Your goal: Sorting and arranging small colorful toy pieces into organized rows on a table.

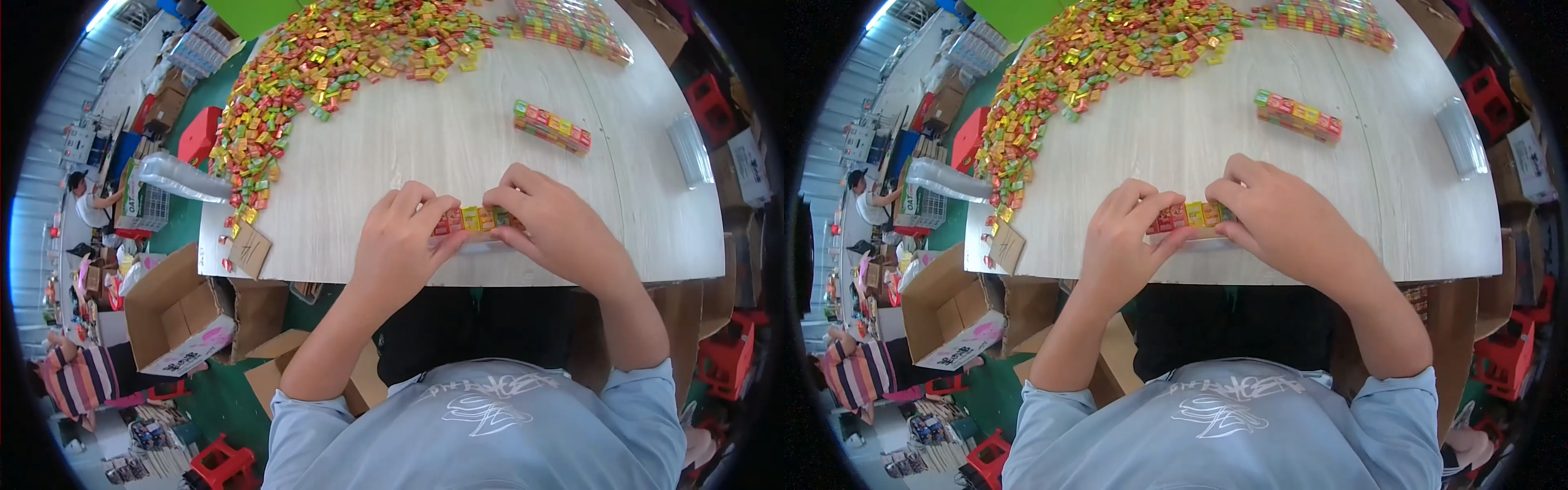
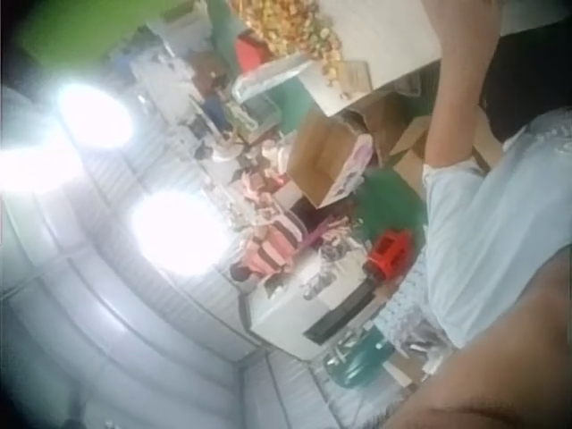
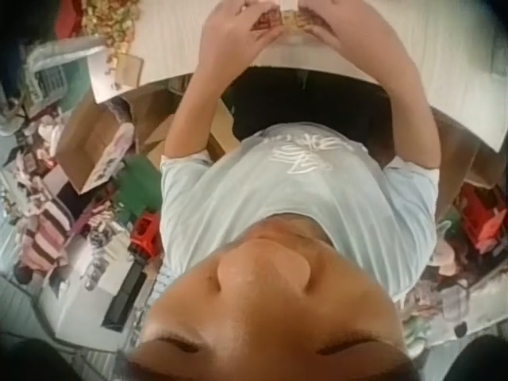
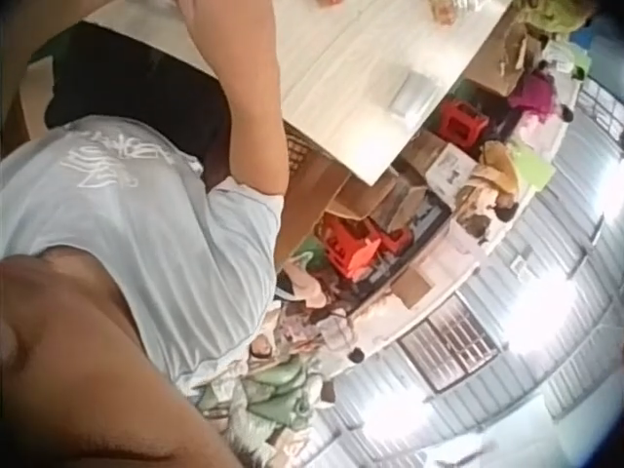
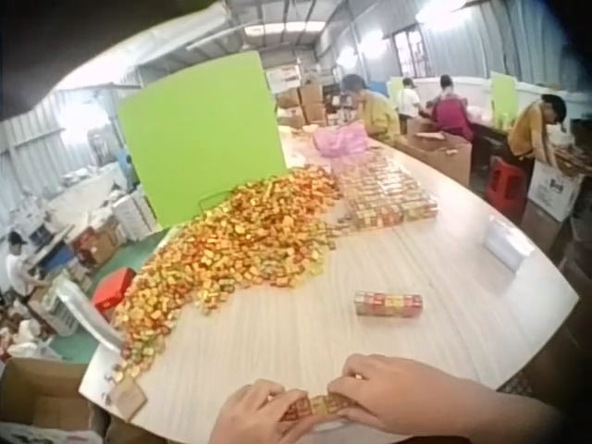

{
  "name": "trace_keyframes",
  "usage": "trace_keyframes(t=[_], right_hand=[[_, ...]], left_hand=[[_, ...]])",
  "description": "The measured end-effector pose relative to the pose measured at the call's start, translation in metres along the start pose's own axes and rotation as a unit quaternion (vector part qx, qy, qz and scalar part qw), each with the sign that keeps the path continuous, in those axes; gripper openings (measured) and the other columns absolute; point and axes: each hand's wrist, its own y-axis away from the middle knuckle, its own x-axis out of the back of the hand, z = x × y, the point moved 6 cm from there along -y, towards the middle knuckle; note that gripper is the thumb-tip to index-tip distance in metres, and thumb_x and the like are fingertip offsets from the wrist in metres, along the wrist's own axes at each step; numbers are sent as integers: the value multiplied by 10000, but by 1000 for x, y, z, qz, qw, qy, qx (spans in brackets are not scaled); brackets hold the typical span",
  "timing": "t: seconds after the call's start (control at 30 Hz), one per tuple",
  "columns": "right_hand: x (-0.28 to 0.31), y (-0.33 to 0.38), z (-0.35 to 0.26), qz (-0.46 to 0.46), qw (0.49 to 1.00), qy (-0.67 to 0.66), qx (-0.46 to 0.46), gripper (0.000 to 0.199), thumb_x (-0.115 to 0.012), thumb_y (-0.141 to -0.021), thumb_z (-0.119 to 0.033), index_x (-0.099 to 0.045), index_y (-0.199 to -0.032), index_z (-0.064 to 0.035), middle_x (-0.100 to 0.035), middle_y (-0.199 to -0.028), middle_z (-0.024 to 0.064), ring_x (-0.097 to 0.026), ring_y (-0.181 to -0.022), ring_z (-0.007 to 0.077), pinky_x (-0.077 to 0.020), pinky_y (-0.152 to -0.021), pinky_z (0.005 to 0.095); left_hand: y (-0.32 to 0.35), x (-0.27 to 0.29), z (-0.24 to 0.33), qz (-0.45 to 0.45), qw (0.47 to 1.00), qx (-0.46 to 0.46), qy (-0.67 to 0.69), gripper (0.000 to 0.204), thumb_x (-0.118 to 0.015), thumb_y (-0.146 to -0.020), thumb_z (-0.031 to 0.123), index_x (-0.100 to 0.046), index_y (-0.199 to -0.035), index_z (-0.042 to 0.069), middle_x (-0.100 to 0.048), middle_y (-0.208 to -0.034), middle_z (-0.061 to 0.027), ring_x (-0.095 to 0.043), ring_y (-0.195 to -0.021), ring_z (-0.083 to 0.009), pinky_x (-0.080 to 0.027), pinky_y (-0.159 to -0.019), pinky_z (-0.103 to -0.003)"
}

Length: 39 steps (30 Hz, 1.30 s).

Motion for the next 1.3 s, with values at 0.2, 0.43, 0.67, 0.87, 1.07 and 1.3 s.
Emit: trace_keyframes(t=[0.2, 0.43, 0.67, 0.87, 1.07, 1.3], right_hand=[[-18, 21, 11, 34, 999, -7, -17, 318, -773, -881, -102, -656, -1169, -34, -608, -1112, 137, -623, -1043, 342, -533, -896, 418], [-25, 52, 15, 64, 998, 4, -23, 361, -735, -915, -111, -645, -1258, -46, -618, -1258, 133, -575, -1180, 355, -481, -1034, 443], [-48, 77, 14, 124, 986, 112, -4, 533, -741, -872, -96, -619, -1391, -60, -586, -1466, 116, -556, -1300, 329, -424, -1110, 456], [-58, 88, 14, 111, 986, 123, -25, 632, -717, -876, -93, -527, -1476, -35, -543, -1555, 119, -485, -1448, 345, -393, -1146, 468], [-47, 87, 19, 133, 991, 16, -28, 581, -713, -900, -119, -539, -1447, -29, -549, -1532, 149, -484, -1445, 366, -381, -1164, 470], [-43, 71, 19, 132, 990, 28, -40, 519, -719, -914, -154, -575, -1402, -53, -564, -1437, 146, -525, -1335, 365, -389, -1145, 462]], left_hand=[[20, -19, 4, -6, 1000, -1, -19, 436, -865, -814, 216, -705, -1186, 54, -629, -1086, -109, -616, -971, -331, -517, -865, -430], [57, -30, 12, 33, 995, -30, -91, 506, -825, -854, 210, -663, -1316, 85, -645, -1309, -98, -569, -1088, -306, -442, -1002, -440], [75, -42, 15, 80, 989, -19, -121, 500, -772, -888, 182, -641, -1356, 62, -631, -1467, -112, -566, -1325, -314, -408, -1102, -435], [77, -43, 11, 55, 994, -7, -94, 499, -747, -903, 202, -636, -1368, 55, -614, -1490, -136, -516, -1423, -340, -372, -1153, -451], [49, -39, 21, 17, 994, -23, -109, 551, -755, -890, 271, -639, -1401, 104, -546, -1538, -140, -513, -1408, -354, -373, -1137, -481], [56, -52, 16, 21, 996, -32, -82, 508, -779, -861, 244, -659, -1337, 114, -586, -1449, -123, -543, -1360, -343, -394, -1109, -483]])
